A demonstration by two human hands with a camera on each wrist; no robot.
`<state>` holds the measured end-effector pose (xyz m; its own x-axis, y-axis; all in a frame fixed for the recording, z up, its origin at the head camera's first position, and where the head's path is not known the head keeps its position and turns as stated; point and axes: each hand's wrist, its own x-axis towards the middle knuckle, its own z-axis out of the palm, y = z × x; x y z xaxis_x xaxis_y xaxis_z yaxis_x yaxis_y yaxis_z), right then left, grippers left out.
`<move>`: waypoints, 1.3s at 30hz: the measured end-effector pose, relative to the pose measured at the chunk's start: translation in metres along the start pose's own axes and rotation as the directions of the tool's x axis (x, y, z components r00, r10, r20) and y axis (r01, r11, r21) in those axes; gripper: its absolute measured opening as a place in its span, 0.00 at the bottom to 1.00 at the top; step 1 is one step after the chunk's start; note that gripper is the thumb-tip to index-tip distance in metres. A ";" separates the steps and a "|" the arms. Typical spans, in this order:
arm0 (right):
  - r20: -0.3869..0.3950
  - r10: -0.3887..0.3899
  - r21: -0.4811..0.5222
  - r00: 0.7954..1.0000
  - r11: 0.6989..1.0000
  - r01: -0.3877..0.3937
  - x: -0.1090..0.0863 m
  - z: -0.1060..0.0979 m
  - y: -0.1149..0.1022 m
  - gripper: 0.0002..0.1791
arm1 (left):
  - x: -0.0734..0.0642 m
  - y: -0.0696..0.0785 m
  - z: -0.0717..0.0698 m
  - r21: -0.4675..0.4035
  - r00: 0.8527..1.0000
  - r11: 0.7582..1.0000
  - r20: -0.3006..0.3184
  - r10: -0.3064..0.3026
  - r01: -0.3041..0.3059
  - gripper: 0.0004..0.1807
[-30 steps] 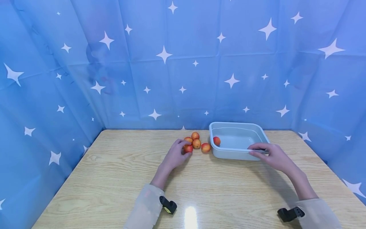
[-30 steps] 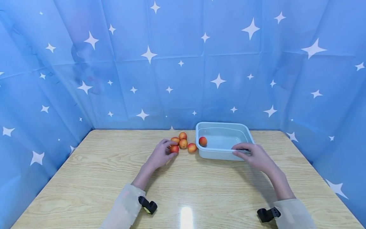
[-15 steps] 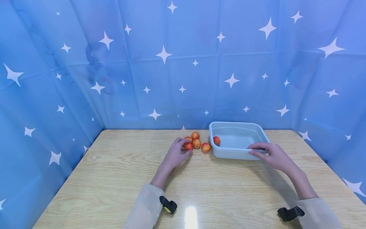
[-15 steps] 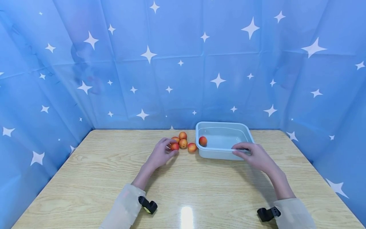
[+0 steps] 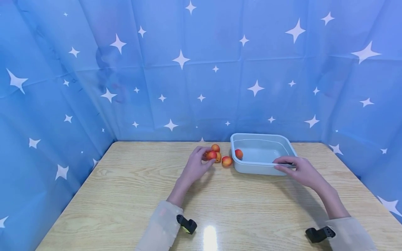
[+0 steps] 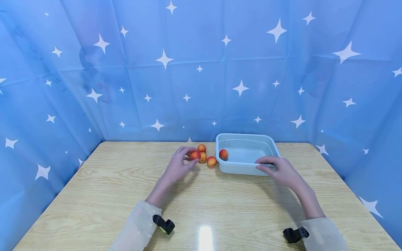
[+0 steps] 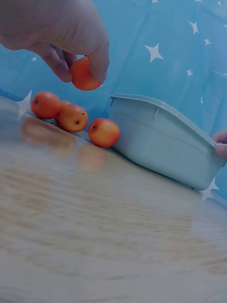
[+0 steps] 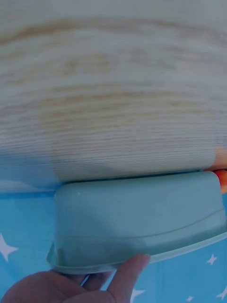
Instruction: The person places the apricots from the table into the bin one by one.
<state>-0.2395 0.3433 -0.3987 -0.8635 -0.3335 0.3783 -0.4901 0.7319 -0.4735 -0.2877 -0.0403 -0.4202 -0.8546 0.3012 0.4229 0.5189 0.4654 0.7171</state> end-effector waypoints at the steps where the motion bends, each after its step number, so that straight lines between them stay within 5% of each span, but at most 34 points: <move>1: 0.000 0.000 0.002 1.000 1.000 0.000 0.000 0.000 0.000 0.09 | 0.000 0.002 0.000 -0.002 1.000 1.000 -0.007 0.007 -0.007 0.22; 17: -0.001 -0.005 0.007 1.000 1.000 0.005 0.000 0.000 0.000 0.09 | 0.007 0.032 0.003 -0.098 0.991 0.989 -0.088 0.105 -0.113 0.23; 26: 0.000 0.001 0.005 1.000 1.000 -0.001 0.001 -0.002 -0.004 0.09 | 0.008 0.045 0.005 -0.151 0.972 0.965 -0.130 0.194 -0.212 0.22; 39: -0.003 -0.005 -0.011 1.000 1.000 0.005 0.000 0.000 -0.001 0.09 | 0.007 0.053 0.021 -0.158 0.963 0.953 -0.115 0.242 -0.258 0.22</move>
<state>-0.2388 0.3427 -0.3980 -0.8606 -0.3356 0.3830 -0.4932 0.7368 -0.4625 -0.2662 0.0041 -0.3909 -0.7001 0.3067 0.6448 0.7122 0.2343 0.6618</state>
